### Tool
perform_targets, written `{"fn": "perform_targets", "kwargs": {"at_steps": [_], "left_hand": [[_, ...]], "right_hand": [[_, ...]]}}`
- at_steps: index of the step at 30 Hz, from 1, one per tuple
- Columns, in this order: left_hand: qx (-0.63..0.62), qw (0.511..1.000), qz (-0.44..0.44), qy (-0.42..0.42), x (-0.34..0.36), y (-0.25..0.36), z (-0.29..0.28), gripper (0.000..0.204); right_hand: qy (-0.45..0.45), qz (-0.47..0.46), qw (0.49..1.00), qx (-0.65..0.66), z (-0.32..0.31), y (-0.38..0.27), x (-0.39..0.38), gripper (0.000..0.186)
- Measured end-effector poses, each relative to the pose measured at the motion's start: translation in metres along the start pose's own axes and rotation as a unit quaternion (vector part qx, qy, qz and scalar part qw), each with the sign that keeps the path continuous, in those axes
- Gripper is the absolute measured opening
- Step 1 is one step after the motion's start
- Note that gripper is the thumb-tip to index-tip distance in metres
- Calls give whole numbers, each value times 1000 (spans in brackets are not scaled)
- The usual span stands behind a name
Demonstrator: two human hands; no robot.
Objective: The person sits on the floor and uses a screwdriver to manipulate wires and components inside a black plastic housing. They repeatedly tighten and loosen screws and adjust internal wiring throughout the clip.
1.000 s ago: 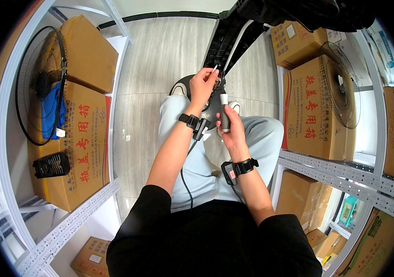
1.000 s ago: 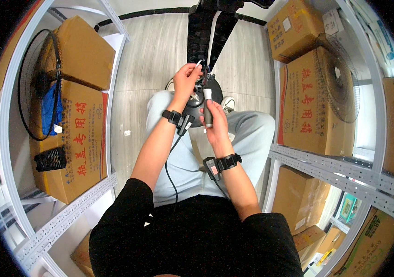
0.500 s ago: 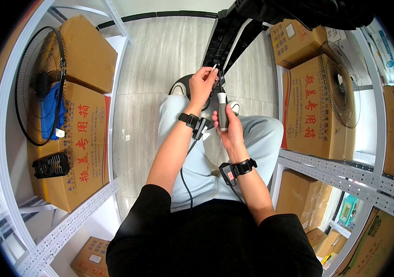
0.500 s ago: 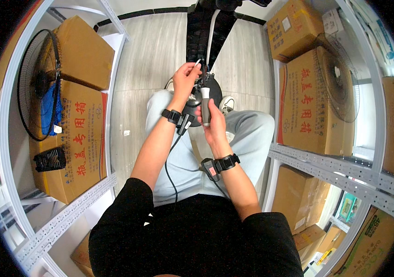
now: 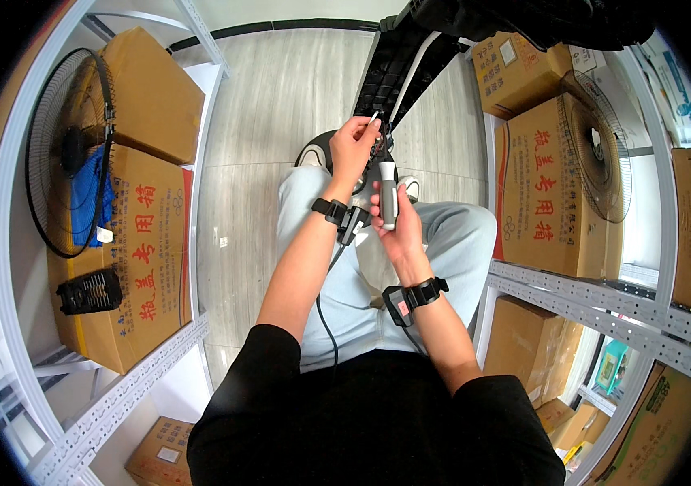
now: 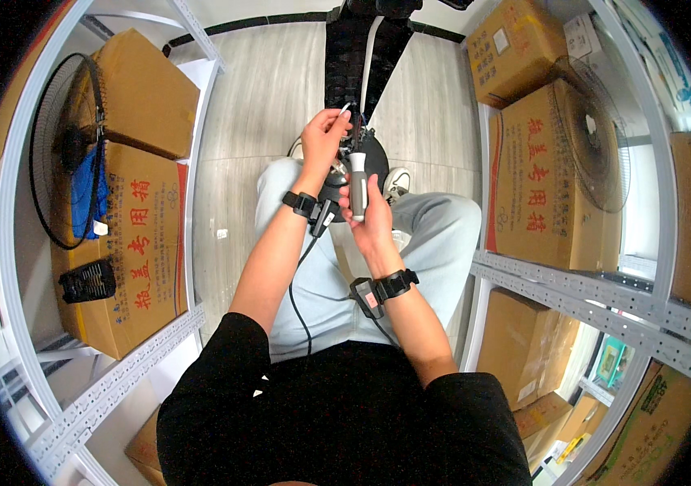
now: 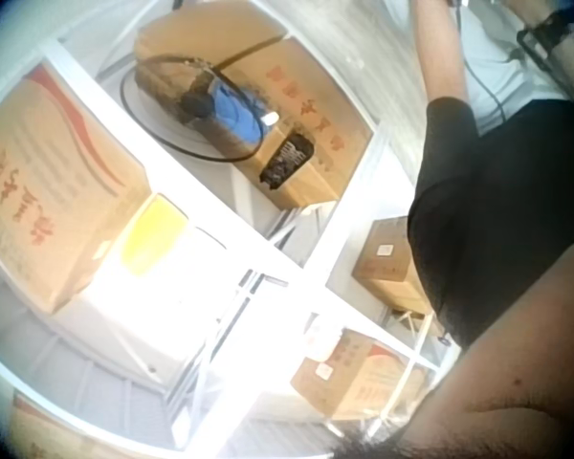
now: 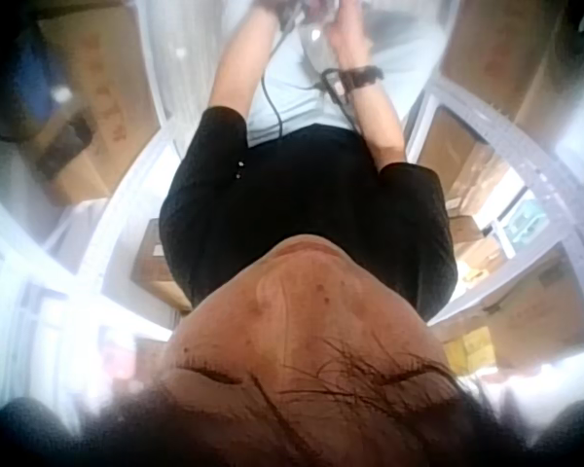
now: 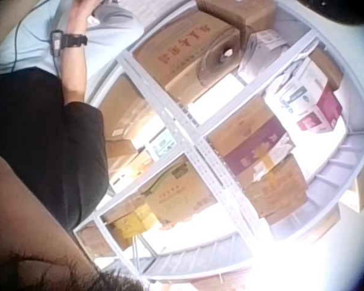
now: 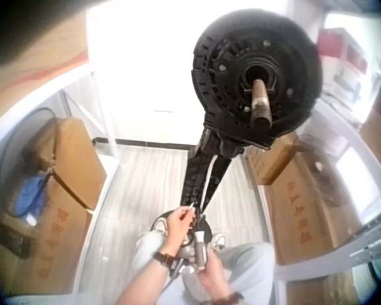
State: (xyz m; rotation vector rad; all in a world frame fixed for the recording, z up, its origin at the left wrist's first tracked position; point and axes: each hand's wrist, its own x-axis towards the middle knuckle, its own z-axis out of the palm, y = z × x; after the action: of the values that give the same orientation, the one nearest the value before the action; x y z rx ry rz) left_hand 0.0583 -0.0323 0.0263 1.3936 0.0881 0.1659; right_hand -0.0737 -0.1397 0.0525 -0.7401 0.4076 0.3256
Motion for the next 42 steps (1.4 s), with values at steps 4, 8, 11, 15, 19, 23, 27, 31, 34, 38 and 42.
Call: {"fn": "perform_targets", "kwargs": {"at_steps": [4,8,11,15,19,23,27,31,34,38,42], "left_hand": [[1,1000,3,-5,0,-3,-2,24],[-7,1000,7,6,2,-6,1,24],[-13,1000,19,17,2,-8,1,25],[-17,999,32,5,2,-10,-1,23],[-38,999,30,1,3,-12,-2,20],[-40,999,21,-7,1,-8,0,21],[-45,999,18,-7,-1,-3,-1,23],[-14,999,40,6,-1,0,-1,26],[1,999,52,13,2,-5,-3,27],[25,998,62,18,1,-5,-1,27],[15,999,46,14,0,-4,-2,27]], "right_hand": [[62,-11,998,-19,5,2,1,39],[125,-63,987,-80,9,5,2,31],[93,-64,991,-78,5,5,2,34],[17,6,1000,23,3,0,-1,40],[87,-17,996,-27,9,-2,-1,40],[154,-111,971,-142,3,7,4,38],[79,-47,995,-48,6,0,-1,33],[22,18,998,57,2,-4,-1,32],[97,-73,985,-120,13,-1,-1,34],[146,-151,941,-264,4,4,5,33],[59,-48,996,-45,3,-3,4,36]]}}
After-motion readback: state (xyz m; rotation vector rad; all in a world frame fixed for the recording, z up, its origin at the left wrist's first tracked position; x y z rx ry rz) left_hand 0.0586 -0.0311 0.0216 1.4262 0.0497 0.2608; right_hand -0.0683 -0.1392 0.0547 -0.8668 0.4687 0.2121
